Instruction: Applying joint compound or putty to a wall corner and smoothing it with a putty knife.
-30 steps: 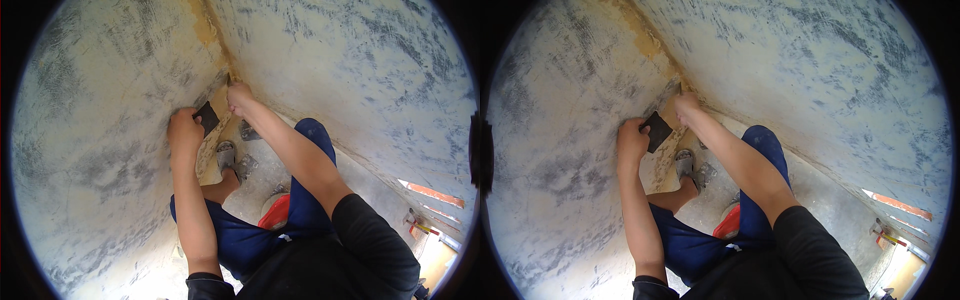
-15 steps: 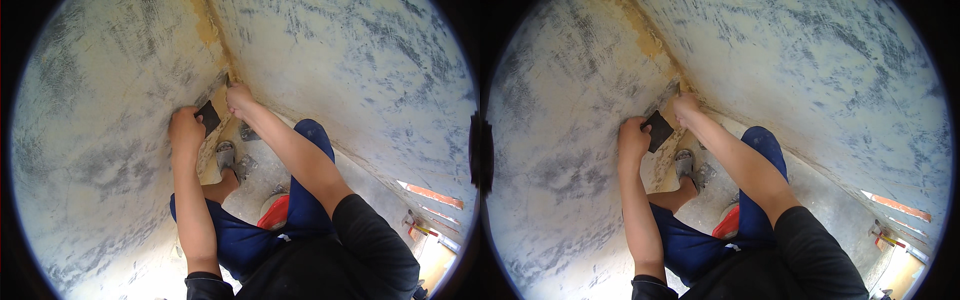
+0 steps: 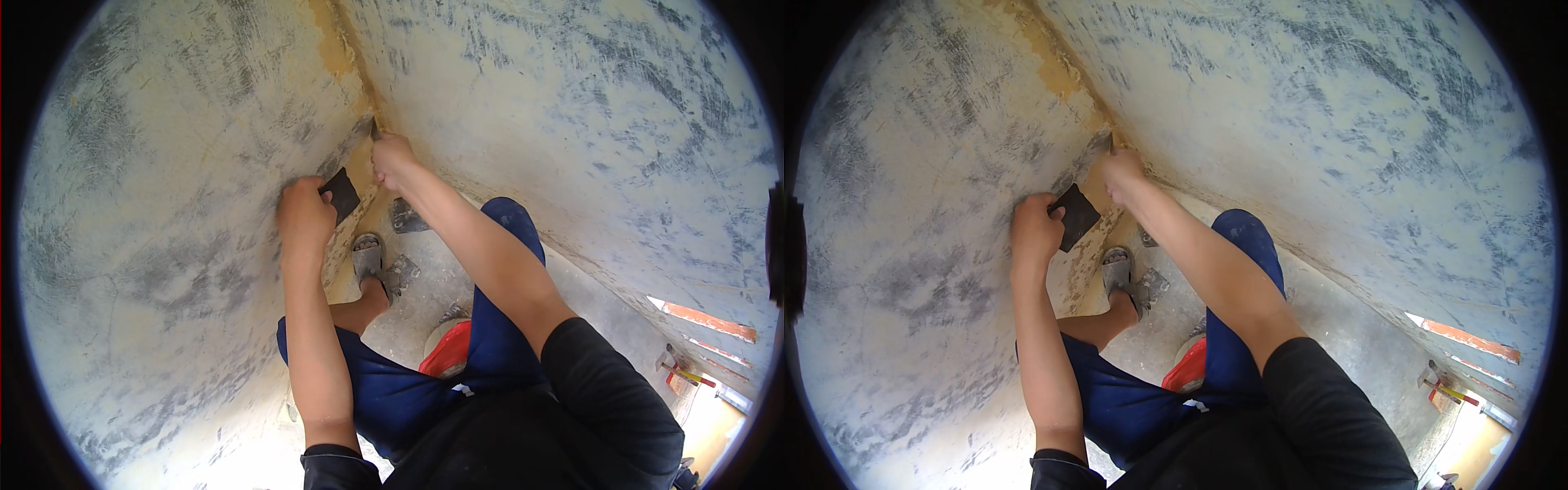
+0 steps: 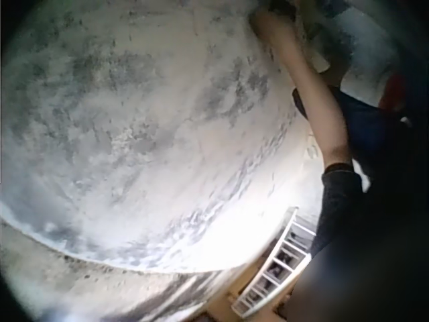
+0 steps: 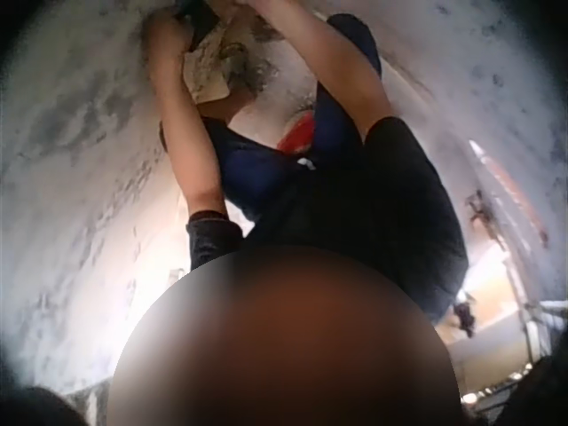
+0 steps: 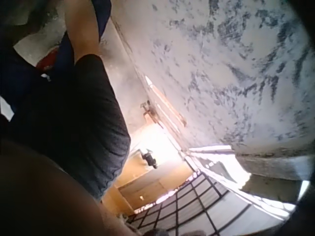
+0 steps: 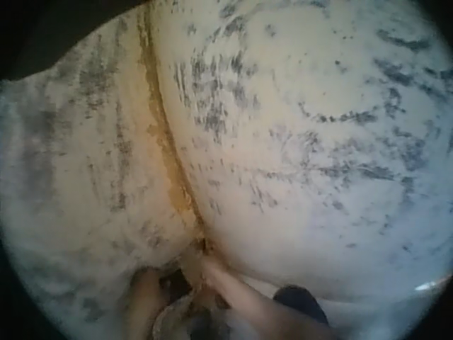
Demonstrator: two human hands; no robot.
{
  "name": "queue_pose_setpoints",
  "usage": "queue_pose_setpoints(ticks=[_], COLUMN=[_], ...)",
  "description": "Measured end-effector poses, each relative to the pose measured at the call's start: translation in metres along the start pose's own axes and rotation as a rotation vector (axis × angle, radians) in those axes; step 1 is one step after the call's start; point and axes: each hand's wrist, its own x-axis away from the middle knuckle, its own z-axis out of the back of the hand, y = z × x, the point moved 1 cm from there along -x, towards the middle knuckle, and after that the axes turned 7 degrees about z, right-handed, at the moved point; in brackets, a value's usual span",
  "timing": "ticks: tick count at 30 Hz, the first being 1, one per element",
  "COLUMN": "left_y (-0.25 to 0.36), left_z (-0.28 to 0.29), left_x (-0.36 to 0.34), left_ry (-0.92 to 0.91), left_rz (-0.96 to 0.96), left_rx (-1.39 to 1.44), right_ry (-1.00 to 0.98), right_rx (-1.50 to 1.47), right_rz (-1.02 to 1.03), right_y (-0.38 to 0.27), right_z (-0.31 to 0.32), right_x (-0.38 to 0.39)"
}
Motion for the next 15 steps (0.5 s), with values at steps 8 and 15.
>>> queue_pose_setpoints(ticks=[8,15], left_y=[-0.008,-0.009], left_z=[-0.004,-0.005], left_x=[-0.002,-0.002], left_ry=[-0.002,0.04], left_rz=[-0.017,-0.044], left_rx=[0.006,0.03], right_ry=[-0.083,0.007], right_rx=[0.078,0.011], right_rz=[-0.017,-0.038], right_y=[0.01,0.018], right_z=[-0.003,0.001], right_x=[0.004,-0.019])
